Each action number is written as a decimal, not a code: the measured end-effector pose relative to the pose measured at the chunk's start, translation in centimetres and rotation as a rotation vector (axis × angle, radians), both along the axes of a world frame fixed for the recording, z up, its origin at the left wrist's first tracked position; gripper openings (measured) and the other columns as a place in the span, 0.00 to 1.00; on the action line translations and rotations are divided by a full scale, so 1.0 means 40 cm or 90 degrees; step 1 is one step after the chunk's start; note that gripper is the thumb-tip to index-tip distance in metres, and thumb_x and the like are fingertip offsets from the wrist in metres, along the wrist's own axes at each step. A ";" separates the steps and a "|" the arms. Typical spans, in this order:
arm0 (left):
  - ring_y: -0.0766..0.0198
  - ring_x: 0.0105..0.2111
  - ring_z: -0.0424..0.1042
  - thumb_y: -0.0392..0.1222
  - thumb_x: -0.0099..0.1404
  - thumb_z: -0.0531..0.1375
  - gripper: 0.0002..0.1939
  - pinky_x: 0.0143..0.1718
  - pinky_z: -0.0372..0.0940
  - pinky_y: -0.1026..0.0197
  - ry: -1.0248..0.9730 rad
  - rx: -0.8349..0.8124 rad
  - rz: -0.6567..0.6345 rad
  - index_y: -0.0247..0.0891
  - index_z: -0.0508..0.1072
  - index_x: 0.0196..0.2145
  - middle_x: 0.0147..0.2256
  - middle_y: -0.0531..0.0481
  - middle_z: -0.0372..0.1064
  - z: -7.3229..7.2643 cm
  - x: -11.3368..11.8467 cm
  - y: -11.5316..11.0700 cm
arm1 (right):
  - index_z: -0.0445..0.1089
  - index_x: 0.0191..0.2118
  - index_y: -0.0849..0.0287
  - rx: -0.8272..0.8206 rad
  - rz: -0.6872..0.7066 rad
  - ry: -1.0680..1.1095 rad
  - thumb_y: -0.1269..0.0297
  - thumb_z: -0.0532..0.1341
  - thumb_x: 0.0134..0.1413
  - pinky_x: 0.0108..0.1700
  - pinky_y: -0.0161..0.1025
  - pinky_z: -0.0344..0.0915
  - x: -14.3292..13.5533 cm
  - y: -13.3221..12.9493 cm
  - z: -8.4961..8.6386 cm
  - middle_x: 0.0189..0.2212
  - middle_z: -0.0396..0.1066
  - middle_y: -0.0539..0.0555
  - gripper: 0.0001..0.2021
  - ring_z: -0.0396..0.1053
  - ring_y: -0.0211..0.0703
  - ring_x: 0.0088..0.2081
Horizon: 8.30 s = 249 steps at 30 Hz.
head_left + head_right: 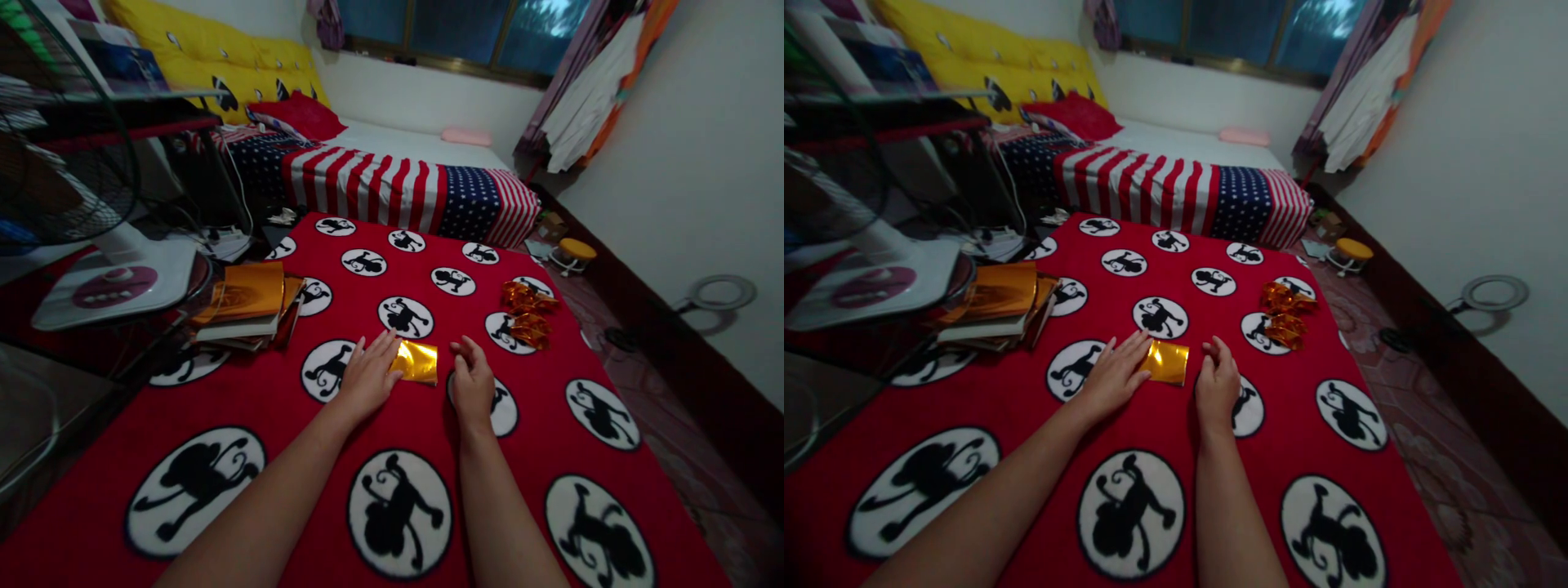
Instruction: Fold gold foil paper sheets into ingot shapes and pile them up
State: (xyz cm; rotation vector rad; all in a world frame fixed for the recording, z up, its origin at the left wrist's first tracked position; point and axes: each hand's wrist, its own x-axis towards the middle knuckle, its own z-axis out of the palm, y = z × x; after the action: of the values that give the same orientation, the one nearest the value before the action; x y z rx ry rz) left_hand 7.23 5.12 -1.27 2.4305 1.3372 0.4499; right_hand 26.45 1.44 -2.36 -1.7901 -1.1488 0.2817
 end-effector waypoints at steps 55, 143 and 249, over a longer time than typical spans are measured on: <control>0.66 0.26 0.72 0.41 0.49 0.67 0.30 0.19 0.67 0.68 -0.845 -0.562 0.161 0.33 0.70 0.51 0.37 0.46 0.72 0.047 -0.035 0.035 | 0.70 0.52 0.52 0.238 0.290 0.025 0.74 0.62 0.49 0.59 0.50 0.58 -0.066 -0.015 0.053 0.54 0.68 0.56 0.22 0.63 0.49 0.56; 0.69 0.19 0.63 0.44 0.44 0.69 0.13 0.21 0.57 0.67 -0.684 -0.424 0.199 0.30 0.74 0.23 0.18 0.53 0.68 0.054 0.009 0.003 | 0.70 0.24 0.61 0.095 0.184 0.495 0.58 0.66 0.47 0.21 0.31 0.56 -0.132 -0.030 0.034 0.18 0.68 0.48 0.12 0.60 0.32 0.18; 0.59 0.36 0.73 0.46 0.48 0.70 0.27 0.35 0.65 0.63 -0.732 -0.397 0.170 0.32 0.77 0.46 0.41 0.41 0.77 0.011 -0.045 0.049 | 0.75 0.41 0.54 0.171 0.162 0.128 0.74 0.56 0.50 0.38 0.38 0.68 -0.048 -0.017 0.026 0.44 0.66 0.56 0.15 0.67 0.44 0.46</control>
State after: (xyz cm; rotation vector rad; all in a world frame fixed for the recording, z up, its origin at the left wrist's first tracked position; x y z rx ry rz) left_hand 5.42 7.07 -0.82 1.1094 0.9982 1.0719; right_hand 24.55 0.76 -1.34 -1.3514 -1.2077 0.4261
